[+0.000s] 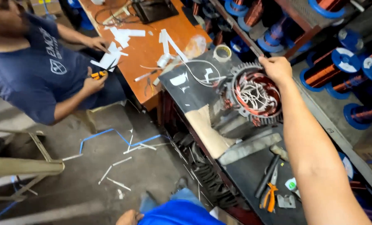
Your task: Repairing an electric motor by organizing and securing internal windings with tape
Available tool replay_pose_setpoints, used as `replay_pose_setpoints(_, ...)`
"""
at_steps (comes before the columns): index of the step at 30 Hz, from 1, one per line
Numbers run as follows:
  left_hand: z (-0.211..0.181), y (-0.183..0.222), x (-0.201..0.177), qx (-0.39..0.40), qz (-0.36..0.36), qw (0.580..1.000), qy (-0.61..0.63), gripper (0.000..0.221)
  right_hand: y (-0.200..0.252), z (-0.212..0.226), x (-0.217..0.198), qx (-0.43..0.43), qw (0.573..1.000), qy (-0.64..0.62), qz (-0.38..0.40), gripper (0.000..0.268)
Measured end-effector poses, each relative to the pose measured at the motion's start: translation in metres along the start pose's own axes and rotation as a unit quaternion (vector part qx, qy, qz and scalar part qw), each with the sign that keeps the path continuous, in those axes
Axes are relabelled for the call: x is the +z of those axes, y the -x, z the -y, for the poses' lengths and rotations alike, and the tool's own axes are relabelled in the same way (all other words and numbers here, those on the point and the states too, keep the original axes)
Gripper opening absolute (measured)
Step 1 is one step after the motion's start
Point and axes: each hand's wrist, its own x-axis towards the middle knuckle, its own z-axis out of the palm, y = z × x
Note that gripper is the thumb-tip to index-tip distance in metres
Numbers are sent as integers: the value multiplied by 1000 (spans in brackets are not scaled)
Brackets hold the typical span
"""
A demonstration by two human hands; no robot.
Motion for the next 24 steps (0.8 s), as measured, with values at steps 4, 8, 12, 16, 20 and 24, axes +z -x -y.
replay_pose_setpoints(4, 16, -48, 41, -21, -26, 999, 17, 45, -12, -27, 15, -76, 997, -3, -25, 51)
replay_pose_setpoints(8, -34, -4, 18, 57, -28, 998, 30, 34, -8, -14, 8, -86, 995, -28, -37, 43)
replay_pose_setpoints(12, -53, 6, 39, 104, -84, 990, -38, 35, -7, -15, 9, -93, 990, -104, -20, 39)
replay_pose_setpoints(16, -78, 15, 39, 141, -167, 968, -119, 33, 5, 4, -6, -44, 983, -173, -35, 30)
replay_pose_setpoints(20, -113, 27, 23, 24, -46, 989, -139, 34, -32, -29, 24, -148, 975, -146, -73, 30)
replay_pose_setpoints(24, -130, 9, 12, -54, 67, 978, -189, 42, -5, -12, 15, -89, 957, -277, -22, 19)
